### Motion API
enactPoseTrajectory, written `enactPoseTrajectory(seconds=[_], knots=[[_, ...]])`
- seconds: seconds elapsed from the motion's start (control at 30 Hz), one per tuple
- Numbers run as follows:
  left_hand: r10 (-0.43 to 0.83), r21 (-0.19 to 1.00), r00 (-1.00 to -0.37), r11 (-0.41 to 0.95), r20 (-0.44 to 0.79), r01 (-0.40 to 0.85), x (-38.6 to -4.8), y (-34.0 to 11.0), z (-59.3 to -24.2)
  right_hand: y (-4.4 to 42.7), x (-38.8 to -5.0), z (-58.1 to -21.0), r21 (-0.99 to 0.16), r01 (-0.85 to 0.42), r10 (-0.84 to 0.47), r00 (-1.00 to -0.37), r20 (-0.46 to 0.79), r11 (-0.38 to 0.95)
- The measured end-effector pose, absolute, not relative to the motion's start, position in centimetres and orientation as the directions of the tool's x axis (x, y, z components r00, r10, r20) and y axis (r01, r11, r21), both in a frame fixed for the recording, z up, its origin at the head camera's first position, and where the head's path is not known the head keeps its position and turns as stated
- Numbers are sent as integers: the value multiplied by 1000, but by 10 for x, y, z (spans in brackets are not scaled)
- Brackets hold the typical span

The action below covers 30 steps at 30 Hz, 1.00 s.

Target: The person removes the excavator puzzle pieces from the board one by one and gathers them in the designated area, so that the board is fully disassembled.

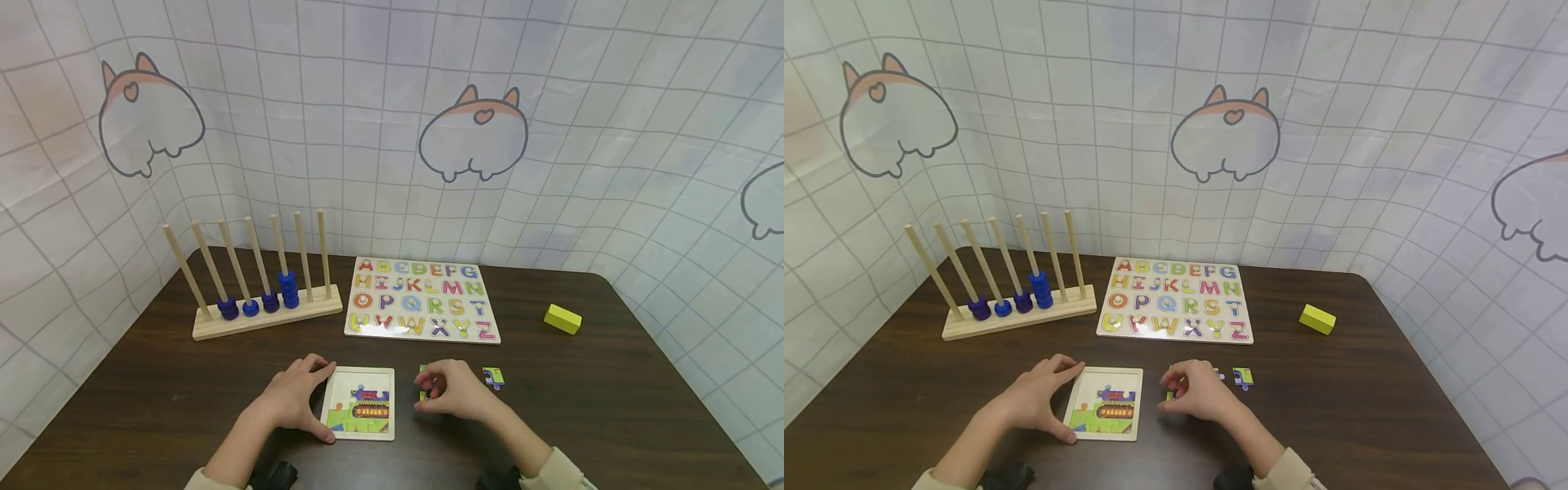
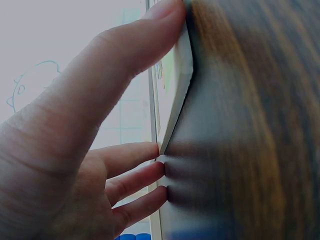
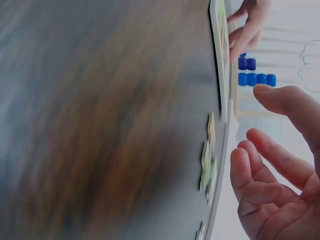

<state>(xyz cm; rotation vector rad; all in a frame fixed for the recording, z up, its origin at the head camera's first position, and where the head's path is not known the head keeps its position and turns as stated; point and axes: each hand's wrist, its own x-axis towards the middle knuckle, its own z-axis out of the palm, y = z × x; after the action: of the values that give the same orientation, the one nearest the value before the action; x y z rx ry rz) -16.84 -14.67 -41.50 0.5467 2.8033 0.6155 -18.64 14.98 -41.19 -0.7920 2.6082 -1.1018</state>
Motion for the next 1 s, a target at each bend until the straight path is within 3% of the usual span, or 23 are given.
enactPoseTrajectory(seconds=[1.0], knots=[[393, 439, -910, 846, -132, 302, -168, -146, -415, 80, -189, -415, -741, -418, -620, -784, 4, 524]])
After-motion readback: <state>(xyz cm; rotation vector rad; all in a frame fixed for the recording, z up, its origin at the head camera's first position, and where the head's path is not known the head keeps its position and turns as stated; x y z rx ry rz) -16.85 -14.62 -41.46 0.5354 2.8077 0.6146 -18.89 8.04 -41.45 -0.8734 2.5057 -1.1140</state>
